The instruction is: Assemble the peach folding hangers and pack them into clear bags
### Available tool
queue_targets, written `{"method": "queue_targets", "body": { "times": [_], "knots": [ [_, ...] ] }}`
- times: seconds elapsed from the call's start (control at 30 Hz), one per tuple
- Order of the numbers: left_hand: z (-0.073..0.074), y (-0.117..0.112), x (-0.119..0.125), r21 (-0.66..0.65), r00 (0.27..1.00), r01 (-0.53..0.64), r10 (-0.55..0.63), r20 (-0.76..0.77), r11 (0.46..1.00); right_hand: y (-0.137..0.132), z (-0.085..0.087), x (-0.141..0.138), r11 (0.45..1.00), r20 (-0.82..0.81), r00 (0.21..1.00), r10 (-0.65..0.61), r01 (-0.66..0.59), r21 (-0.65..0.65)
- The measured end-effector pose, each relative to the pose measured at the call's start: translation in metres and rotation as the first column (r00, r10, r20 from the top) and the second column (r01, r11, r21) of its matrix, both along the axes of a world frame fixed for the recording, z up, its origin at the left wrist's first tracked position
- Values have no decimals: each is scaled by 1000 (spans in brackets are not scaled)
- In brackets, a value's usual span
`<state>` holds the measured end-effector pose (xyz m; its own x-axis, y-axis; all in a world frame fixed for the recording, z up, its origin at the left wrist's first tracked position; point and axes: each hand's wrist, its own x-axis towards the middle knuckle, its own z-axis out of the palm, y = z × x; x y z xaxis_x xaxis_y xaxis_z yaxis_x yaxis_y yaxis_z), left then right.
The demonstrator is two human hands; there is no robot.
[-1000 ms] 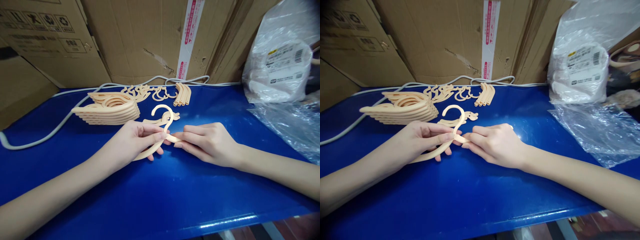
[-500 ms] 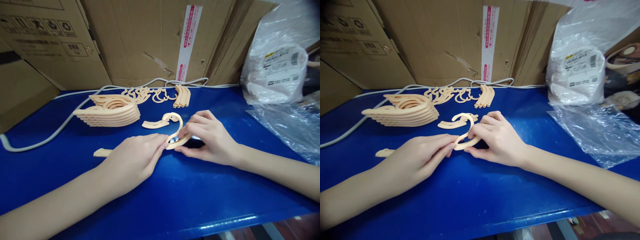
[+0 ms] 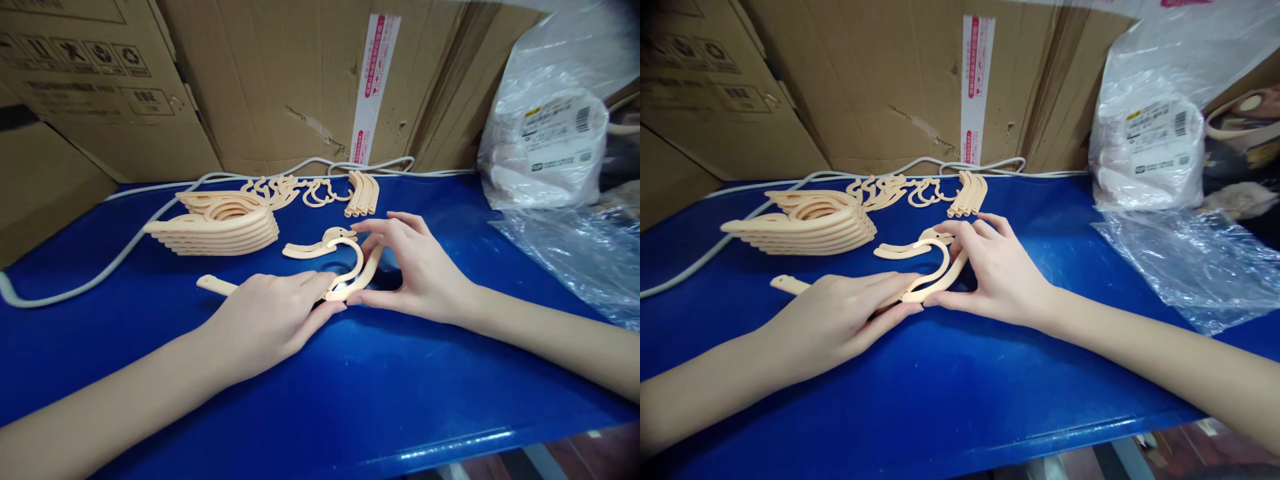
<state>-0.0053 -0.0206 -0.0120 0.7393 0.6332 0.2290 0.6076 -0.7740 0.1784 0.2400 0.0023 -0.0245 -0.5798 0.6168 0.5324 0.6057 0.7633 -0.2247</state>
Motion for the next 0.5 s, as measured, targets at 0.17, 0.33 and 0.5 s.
{"method": "queue_targets", "body": {
  "times": [0.17, 0.33, 0.5],
  "knots": [
    [-1, 1, -1, 31, 1000, -5, 5, 4, 1000, 1, 2, 1, 999, 2, 1000, 10, -10, 47],
    [-2, 2, 0, 15, 999, -33, 33, 25, 999, -5, 10, 1, 983, -7, 999, -34, 35, 178],
    [-3, 0, -2, -8, 999, -40, 40, 16, 999, -4, 9, 2, 983, 84, 990, 113, -123, 133]
  ]
}}
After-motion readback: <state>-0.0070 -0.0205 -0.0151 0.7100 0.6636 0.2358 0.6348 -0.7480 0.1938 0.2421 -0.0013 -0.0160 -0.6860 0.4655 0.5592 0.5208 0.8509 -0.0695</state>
